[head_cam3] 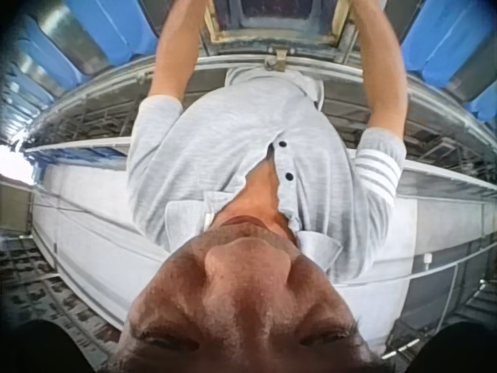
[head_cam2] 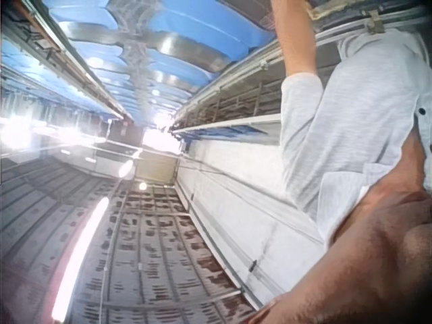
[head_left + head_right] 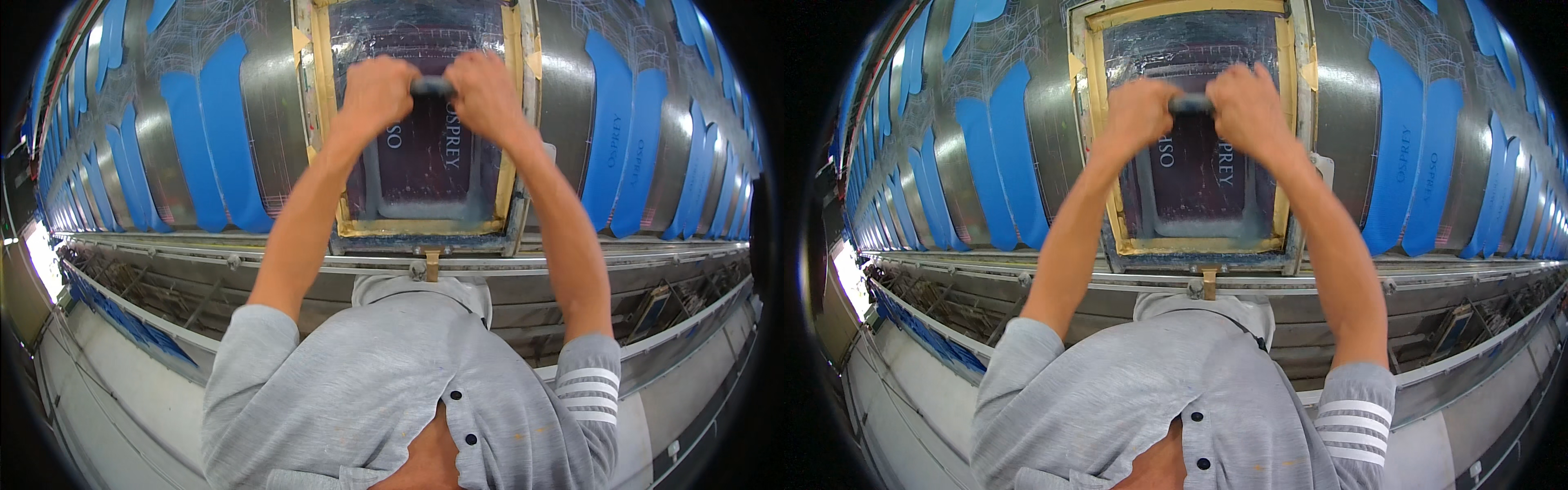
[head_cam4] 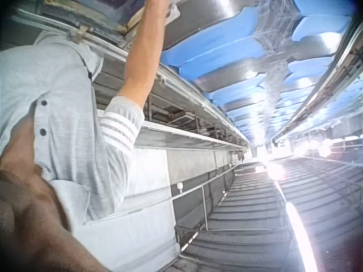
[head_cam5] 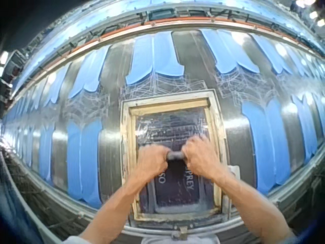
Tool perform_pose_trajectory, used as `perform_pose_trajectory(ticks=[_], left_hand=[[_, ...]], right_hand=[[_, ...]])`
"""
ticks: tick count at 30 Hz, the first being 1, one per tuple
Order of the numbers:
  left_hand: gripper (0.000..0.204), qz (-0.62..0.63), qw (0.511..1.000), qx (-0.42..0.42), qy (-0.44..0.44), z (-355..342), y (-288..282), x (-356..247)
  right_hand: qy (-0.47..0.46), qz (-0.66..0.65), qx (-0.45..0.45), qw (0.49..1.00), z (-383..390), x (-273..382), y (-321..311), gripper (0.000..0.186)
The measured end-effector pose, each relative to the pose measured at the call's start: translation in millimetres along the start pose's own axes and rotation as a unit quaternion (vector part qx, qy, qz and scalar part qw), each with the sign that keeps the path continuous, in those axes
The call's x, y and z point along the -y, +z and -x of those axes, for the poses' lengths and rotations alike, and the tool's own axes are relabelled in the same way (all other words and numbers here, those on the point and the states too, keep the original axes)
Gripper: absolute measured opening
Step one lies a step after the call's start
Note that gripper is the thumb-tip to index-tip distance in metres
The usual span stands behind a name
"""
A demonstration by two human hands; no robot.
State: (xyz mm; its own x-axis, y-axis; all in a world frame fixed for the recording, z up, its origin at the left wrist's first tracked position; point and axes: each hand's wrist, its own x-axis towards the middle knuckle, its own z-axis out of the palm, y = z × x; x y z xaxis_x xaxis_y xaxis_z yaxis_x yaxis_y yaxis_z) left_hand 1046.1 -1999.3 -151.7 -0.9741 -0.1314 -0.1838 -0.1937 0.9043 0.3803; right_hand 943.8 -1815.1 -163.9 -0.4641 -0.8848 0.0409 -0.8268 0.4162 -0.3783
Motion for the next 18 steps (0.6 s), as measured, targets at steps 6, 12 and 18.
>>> perform_pose_trajectory(ticks=[6, 12, 18], left_hand=[[0.028, 0.081, 0.996, -0.018, -0.014, 150.9, 40.5, -55.6], [0.03, 0.075, 0.995, -0.058, 0.01, 210.8, 59.4, -80.8], [0.039, 0.052, 0.998, -0.013, 0.012, 203.8, 60.0, -82.8]], right_hand=[[0.036, -0.065, 0.02, 0.997, 132.3, 91.2, 8.4, 0.022], [0.054, -0.147, -0.027, 0.987, 188.2, 111.8, -2.2, 0.036], [0.459, -0.026, -0.2, 0.865, 170.6, -21.1, 10.1, 0.045]])
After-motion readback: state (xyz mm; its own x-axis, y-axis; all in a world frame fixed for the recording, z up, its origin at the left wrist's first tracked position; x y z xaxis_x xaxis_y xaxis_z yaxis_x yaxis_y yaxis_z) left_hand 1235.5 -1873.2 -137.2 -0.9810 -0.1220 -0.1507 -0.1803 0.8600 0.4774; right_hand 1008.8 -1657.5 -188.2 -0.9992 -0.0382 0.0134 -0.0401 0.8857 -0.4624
